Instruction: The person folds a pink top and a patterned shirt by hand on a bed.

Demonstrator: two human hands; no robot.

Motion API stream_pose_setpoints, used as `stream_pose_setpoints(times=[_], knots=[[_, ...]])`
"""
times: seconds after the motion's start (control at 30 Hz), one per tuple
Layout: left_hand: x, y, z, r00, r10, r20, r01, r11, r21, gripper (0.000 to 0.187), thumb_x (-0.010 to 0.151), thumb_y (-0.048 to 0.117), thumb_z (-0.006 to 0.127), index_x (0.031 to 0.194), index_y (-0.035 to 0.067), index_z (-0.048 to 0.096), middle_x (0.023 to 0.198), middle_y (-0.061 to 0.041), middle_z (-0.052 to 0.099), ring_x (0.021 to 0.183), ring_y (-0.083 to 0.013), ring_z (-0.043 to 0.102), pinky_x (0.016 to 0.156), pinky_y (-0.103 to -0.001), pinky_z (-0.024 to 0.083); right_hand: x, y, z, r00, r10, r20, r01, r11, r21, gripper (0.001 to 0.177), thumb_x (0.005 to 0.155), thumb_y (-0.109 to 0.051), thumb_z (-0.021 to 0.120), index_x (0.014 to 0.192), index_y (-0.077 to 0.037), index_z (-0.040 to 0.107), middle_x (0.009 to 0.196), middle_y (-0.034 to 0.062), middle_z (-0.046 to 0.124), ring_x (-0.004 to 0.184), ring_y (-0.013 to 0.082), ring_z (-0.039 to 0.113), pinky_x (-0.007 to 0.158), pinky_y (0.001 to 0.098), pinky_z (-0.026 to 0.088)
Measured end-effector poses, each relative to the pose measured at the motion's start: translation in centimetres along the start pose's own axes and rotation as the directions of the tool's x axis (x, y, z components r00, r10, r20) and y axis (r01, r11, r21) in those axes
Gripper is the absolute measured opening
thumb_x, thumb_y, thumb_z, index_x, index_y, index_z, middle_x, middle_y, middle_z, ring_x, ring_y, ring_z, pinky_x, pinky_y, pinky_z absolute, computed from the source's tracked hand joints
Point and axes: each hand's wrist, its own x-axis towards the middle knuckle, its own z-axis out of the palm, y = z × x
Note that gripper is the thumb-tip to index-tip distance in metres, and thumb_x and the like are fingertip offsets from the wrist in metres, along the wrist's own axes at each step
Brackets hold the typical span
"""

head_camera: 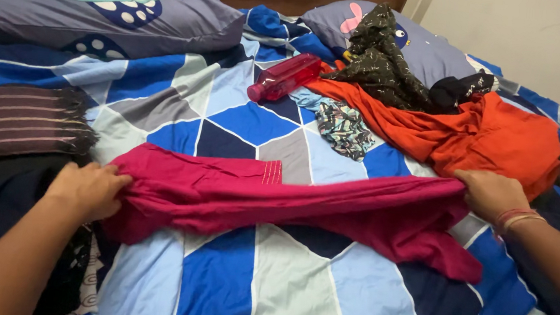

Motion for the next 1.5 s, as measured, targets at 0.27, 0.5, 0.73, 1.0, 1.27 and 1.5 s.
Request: stream_pose_setpoints(times=[0.27,0.5,0.73,1.0,1.27,1.5], knots=[[-1.6,1.9,-2.1,0.992,0.030,0.121,0.007,0.956,-0.294,0.043,0.101,0.061,0.051,0.133,0.037,0.069,0.126,-0.005,0.074,0.121,-0.0251,0.069,0.105,-0.042,0.053,0.1,2.3,6.3,0.899,-0.307,0.312,0.285,0.952,0.114,0.056,0.087,-0.020,0.065,0.140,-0.034,0.056,0.136,-0.0033,0.066,0.125,0.0193,0.065,0.101,0.0339,0.055],[0.8,6.7,-2.5,0.845,0.168,-0.508,-0.256,0.960,-0.109,0.041,0.088,0.037,0.059,0.122,0.015,0.068,0.130,-0.006,0.064,0.127,-0.0248,0.056,0.104,-0.045,0.044,-0.7,-2.4,2.7,0.764,-0.381,0.521,0.214,0.911,0.353,0.086,0.079,-0.046,0.084,0.149,-0.017,0.043,0.142,0.0083,0.059,0.129,0.0221,0.063,0.109,0.0310,0.050],[2.5,8.9,-4.2,0.977,0.201,0.075,-0.122,0.807,-0.578,0.055,0.087,0.054,0.066,0.133,0.023,0.068,0.132,-0.011,0.070,0.125,-0.0312,0.065,0.105,-0.046,0.051,-1.9,-8.1,-1.2,0.791,-0.398,0.465,0.003,0.762,0.647,0.061,0.085,-0.053,0.069,0.134,-0.018,0.063,0.119,0.0088,0.075,0.112,0.0193,0.071,0.099,0.0315,0.053],[1.5,4.9,-2.5,0.933,0.332,0.139,-0.200,0.800,-0.566,0.065,0.065,0.048,0.089,0.119,0.015,0.075,0.122,-0.011,0.074,0.119,-0.0279,0.069,0.101,-0.039,0.054,-1.7,-6.4,-1.4,0.687,-0.425,0.589,0.160,0.879,0.449,0.035,0.084,-0.035,0.075,0.107,-0.011,0.069,0.099,0.0095,0.075,0.093,0.0224,0.072,0.082,0.0381,0.060],[2.1,2.9,-1.9,0.925,0.355,0.134,-0.109,0.587,-0.803,0.058,0.082,0.061,0.072,0.110,0.012,0.083,0.113,-0.012,0.082,0.113,-0.0250,0.074,0.100,-0.036,0.052,-2.6,-8.7,-0.5,0.817,-0.468,0.337,0.252,0.815,0.521,0.040,0.092,-0.049,0.061,0.121,-0.022,0.067,0.115,0.0006,0.071,0.109,0.0189,0.067,0.096,0.0351,0.053],[3.4,2.7,-3.1,0.949,0.307,0.073,-0.227,0.827,-0.515,0.039,0.083,0.050,0.073,0.111,0.025,0.084,0.110,-0.005,0.081,0.104,-0.0248,0.076,0.096,-0.038,0.057,3.4,-5.2,-1.0,0.962,-0.233,0.142,0.162,0.907,0.389,0.036,0.095,-0.037,0.053,0.119,-0.025,0.077,0.117,0.0062,0.077,0.108,0.0289,0.073,0.096,0.0393,0.057]])
